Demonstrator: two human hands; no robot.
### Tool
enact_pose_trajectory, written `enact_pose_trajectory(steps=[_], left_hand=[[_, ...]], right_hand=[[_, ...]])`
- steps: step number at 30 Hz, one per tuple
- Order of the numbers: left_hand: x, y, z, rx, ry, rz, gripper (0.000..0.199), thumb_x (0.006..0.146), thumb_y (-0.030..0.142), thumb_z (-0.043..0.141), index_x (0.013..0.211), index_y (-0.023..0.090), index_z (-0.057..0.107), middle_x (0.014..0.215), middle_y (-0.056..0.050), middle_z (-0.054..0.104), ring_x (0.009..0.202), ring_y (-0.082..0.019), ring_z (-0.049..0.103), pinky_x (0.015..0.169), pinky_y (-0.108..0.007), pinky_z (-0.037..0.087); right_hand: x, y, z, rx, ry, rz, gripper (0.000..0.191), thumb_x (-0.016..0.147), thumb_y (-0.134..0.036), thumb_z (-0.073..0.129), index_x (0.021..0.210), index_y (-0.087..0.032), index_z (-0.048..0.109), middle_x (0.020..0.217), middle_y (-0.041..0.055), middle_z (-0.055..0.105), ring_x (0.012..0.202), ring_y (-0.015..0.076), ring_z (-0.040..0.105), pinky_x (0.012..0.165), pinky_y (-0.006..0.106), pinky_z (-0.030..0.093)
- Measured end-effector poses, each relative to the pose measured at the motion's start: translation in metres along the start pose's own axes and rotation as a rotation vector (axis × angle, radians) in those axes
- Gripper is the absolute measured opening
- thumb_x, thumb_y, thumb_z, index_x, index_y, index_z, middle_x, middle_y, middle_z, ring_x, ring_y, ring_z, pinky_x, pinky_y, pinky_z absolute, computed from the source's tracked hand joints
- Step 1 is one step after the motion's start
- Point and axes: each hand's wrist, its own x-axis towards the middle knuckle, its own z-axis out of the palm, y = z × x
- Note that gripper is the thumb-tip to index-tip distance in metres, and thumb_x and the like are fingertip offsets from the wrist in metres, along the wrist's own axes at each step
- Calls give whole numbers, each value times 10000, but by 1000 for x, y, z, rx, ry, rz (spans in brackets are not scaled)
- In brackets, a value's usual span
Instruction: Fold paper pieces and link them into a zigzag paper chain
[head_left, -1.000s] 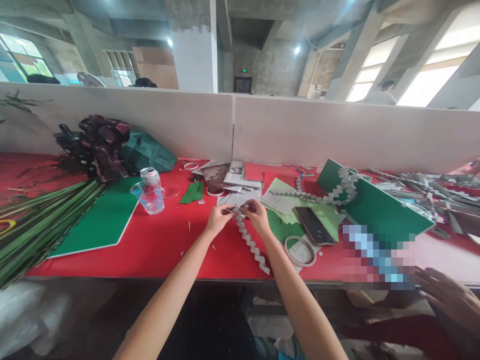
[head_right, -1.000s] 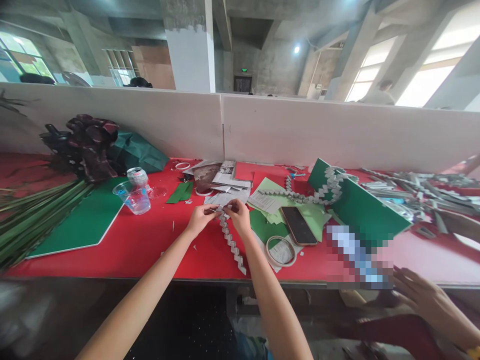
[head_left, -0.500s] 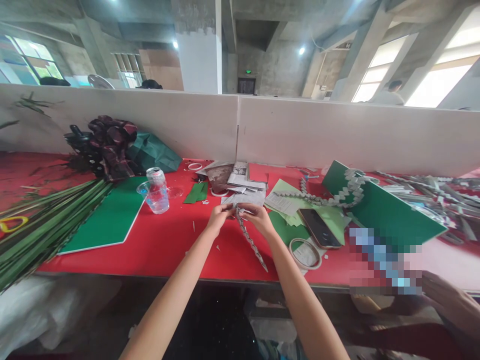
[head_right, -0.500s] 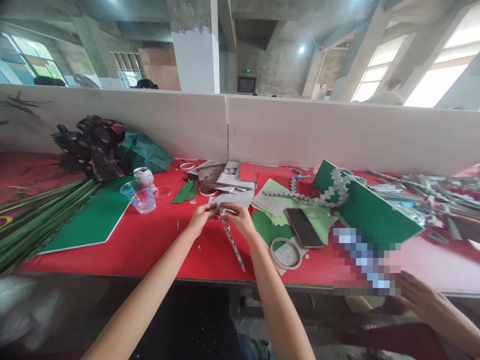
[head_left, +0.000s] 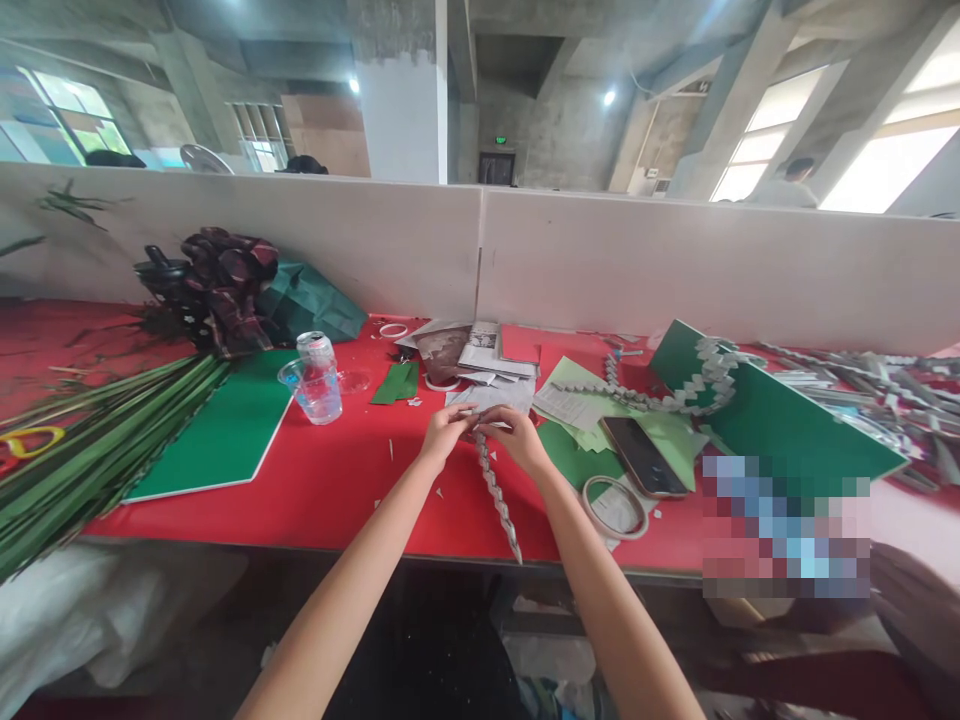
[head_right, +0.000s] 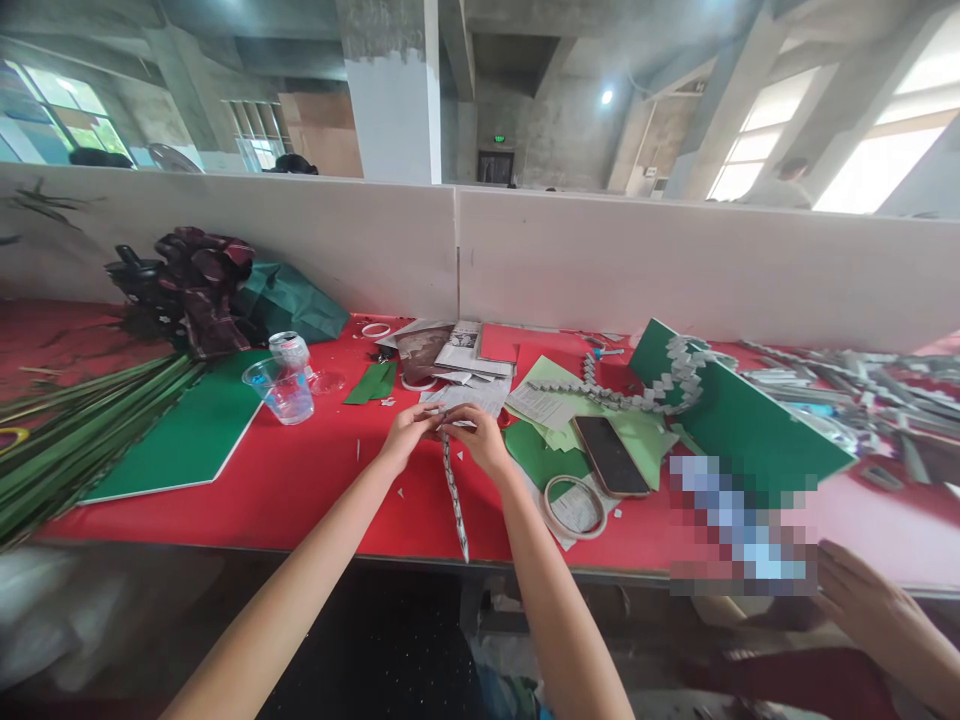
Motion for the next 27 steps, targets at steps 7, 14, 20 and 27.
enact_pose_trajectory(steps=[7,14,20,27], left_hand=[[-3,2,2,-20,-59,11,422,639,269,760,1028,120,690,756,-38,691,618,-146,616,588,-283,522],[-2,2,2,-4,-122,37,473,611,331,802,1032,135,710,860,-70,713,660,-138,603,588,-252,475],[-2,1,2,21,-115,44,469,617,357,800,1028,148,721,870,-61,714,619,-110,558,580,-241,435],[-3,4,3,18,-123,39,456,601,346,810,1004,146,733,886,-73,724,628,-109,553,586,-238,432]], right_hand=[[0,2,1,-3,51,63,206,814,-379,563,784,-181,609,767,30,623,725,169,572,693,292,455],[0,-1,1,11,102,101,150,755,-329,574,730,-182,563,693,12,584,617,147,548,577,266,466],[-1,-9,2,51,124,114,123,724,-296,581,701,-191,522,663,-9,556,557,131,544,517,252,471],[-1,-8,3,63,162,111,98,705,-263,568,684,-201,495,659,-16,550,551,130,531,503,260,469]])
